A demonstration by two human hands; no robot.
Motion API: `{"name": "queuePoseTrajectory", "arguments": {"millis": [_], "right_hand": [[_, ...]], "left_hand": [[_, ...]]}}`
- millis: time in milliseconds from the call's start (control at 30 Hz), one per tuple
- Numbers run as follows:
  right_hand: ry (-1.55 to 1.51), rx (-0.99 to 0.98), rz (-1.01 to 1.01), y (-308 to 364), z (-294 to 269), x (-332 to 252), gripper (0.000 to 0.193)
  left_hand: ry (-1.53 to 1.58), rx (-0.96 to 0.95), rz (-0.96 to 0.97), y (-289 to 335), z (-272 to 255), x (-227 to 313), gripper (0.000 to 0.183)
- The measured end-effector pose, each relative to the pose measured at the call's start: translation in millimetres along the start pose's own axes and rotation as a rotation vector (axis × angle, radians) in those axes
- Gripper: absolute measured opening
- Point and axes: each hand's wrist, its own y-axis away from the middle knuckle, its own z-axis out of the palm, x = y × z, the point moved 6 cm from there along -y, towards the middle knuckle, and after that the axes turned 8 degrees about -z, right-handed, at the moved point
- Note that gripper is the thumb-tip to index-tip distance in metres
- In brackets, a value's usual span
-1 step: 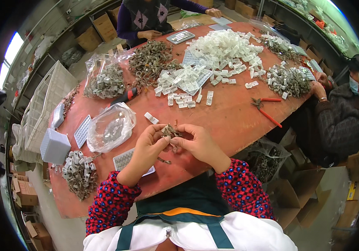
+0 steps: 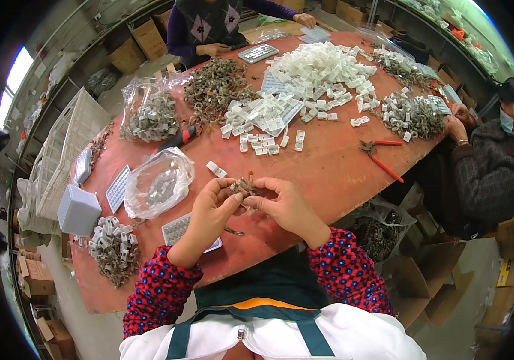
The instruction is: The person assembles small electronic components by hand at a workbench. They pick up white plastic housings and metal contacts, insert the contacts into the housings, and place the assembled units into a compartmentalized tray. The person also handles tangled wire bundles, separating them and placing them on the table.
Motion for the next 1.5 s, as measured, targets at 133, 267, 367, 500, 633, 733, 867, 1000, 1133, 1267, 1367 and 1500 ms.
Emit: {"name": "queuePoseTrajectory", "arguments": {"millis": [133, 267, 367, 500, 633, 733, 867, 1000, 1133, 1267, 1367, 1500], "right_hand": [[0.214, 0.148, -0.201, 4, -7, -14, 0.031], [0.193, 0.163, -0.182, 6, -7, -21, 0.033], [0.072, 0.130, -0.011, 8, -5, -14, 0.030], [0.020, 0.145, -0.079, 4, -4, -12, 0.026], [-0.077, 0.150, -0.261, 2, -9, -14, 0.026], [0.033, 0.119, -0.320, 2, -7, -14, 0.031], [0.306, 0.014, -0.112, 1, -4, -3, 0.038], [0.423, -0.001, -0.089, 0, -8, -5, 0.034], [0.642, -0.034, -0.239, 6, -14, -17, 0.029], [0.599, -0.030, -0.191, 10, -22, -17, 0.033], [0.235, -0.039, 0.020, 15, -27, -6, 0.028], [0.324, -0.105, -0.055, 16, -32, -10, 0.029]], "left_hand": [[0.047, 0.046, -0.073, 1, -11, 1, 0.020], [0.188, -0.035, -0.072, 5, -5, 1, 0.022], [0.143, -0.150, -0.055, 10, 2, 6, 0.024], [0.037, -0.301, -0.020, 18, 12, 11, 0.030], [0.006, -0.182, -0.086, 12, 3, 6, 0.027], [0.216, -0.126, -0.154, 8, -1, 1, 0.022], [0.471, -0.182, -0.235, 2, 1, -4, 0.019], [0.683, -0.214, -0.239, -4, -5, -4, 0.019], [0.673, -0.047, -0.200, -7, -21, -5, 0.015], [0.201, 0.161, -0.230, -8, -29, -14, 0.012], [-0.200, 0.180, -0.113, -12, -28, -12, 0.029], [-0.491, 0.016, 0.056, -5, -9, -9, 0.049]]}}
